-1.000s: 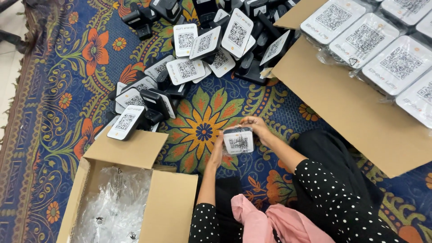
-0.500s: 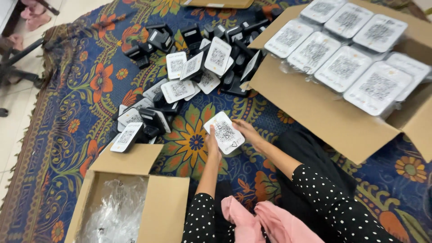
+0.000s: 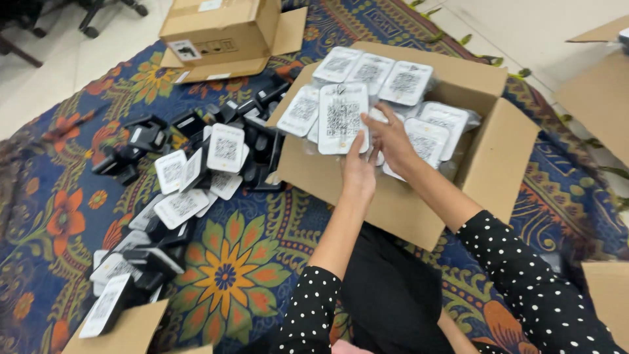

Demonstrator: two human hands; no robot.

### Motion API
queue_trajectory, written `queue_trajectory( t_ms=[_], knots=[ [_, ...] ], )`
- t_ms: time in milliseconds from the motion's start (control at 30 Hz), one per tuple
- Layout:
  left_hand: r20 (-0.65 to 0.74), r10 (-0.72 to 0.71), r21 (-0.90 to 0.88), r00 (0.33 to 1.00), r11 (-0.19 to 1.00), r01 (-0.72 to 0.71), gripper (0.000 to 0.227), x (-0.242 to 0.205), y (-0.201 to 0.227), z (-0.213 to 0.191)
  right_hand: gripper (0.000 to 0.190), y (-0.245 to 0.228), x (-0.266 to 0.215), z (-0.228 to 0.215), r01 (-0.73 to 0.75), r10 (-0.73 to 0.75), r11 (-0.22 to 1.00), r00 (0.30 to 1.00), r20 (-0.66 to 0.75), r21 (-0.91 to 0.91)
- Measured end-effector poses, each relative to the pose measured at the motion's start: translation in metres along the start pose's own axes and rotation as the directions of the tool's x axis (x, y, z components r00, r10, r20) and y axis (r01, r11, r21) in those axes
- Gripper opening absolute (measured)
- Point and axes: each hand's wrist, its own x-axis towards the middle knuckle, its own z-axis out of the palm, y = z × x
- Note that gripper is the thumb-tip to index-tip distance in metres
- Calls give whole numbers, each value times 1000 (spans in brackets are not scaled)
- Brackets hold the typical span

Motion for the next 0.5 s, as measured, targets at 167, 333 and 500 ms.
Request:
queue_trajectory(
  t_ms=[167,333,500],
  knots=[
    [175,-173,201,969,970,137,37,15,-56,77,51,-75,19,-97,112,-108,992,992,-67,62],
    [150,-274,615,950,778,127,40,22,-92,105,41,-80,59,-191,163,-175,984,942,-286,-65],
    [612,41,769,790,-265,-582,57,26,-99,95,39,-35,113,-239,209,-235,970,941,-245,-126]
  ],
)
